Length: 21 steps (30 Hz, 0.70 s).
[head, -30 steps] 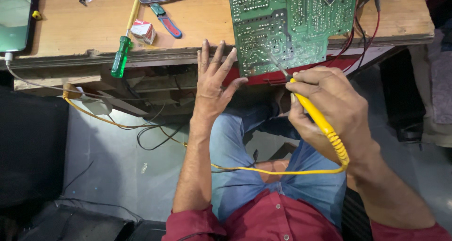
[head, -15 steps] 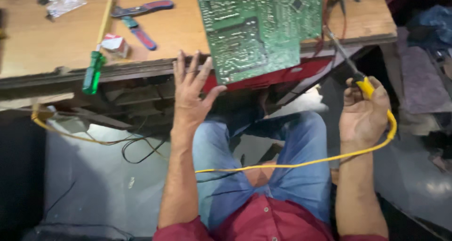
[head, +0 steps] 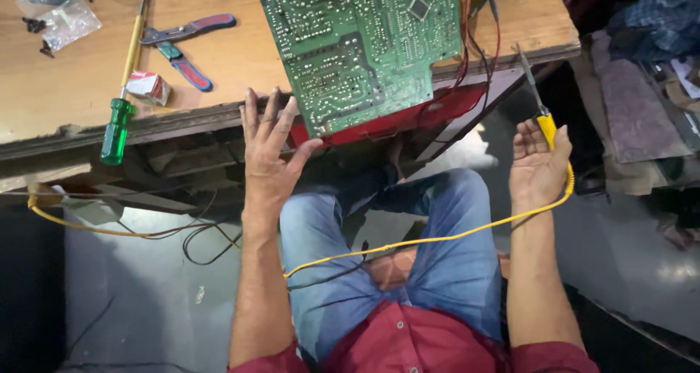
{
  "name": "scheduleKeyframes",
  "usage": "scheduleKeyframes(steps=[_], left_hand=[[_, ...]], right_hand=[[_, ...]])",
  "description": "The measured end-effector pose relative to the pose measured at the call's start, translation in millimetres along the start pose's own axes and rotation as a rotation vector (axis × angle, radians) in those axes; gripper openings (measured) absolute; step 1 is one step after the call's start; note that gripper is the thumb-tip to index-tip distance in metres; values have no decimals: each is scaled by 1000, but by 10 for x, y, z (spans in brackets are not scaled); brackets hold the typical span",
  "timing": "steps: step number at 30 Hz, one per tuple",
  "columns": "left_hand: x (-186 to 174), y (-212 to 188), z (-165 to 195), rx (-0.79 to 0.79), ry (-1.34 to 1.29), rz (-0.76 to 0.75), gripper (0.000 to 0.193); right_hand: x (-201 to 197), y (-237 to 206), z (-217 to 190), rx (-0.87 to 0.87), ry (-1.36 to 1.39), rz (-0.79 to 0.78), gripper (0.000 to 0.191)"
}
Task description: The person sits at a workbench holding a large green circuit board upright against the bench edge and solders points on its underside with a soldering iron. They pause to handle a small blue component and a length of solder wire, then resume soldering joints on the board.
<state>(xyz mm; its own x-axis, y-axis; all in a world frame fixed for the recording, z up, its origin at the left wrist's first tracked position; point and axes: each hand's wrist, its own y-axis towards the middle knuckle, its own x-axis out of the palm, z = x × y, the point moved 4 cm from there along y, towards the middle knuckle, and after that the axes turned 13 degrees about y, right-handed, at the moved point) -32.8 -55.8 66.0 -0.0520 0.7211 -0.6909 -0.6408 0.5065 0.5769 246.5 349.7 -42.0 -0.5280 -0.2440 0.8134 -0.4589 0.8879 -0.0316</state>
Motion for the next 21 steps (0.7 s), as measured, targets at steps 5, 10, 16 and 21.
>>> scheduleKeyframes(steps=[5, 10, 16, 21], left_hand=[[-21, -4, 8, 1, 8, 0, 69], [6, -14, 7, 11, 5, 4, 69], [50, -28, -113, 22, 30, 10, 71], [55, -68, -171, 19, 26, 84, 72]], right_hand=[[11, -24, 15, 73, 160, 78, 40], [82, -114, -132, 6, 42, 38, 41], [212, -286, -299, -599, -752, -316, 18], [-19, -333, -354, -626, -1356, -465, 18]])
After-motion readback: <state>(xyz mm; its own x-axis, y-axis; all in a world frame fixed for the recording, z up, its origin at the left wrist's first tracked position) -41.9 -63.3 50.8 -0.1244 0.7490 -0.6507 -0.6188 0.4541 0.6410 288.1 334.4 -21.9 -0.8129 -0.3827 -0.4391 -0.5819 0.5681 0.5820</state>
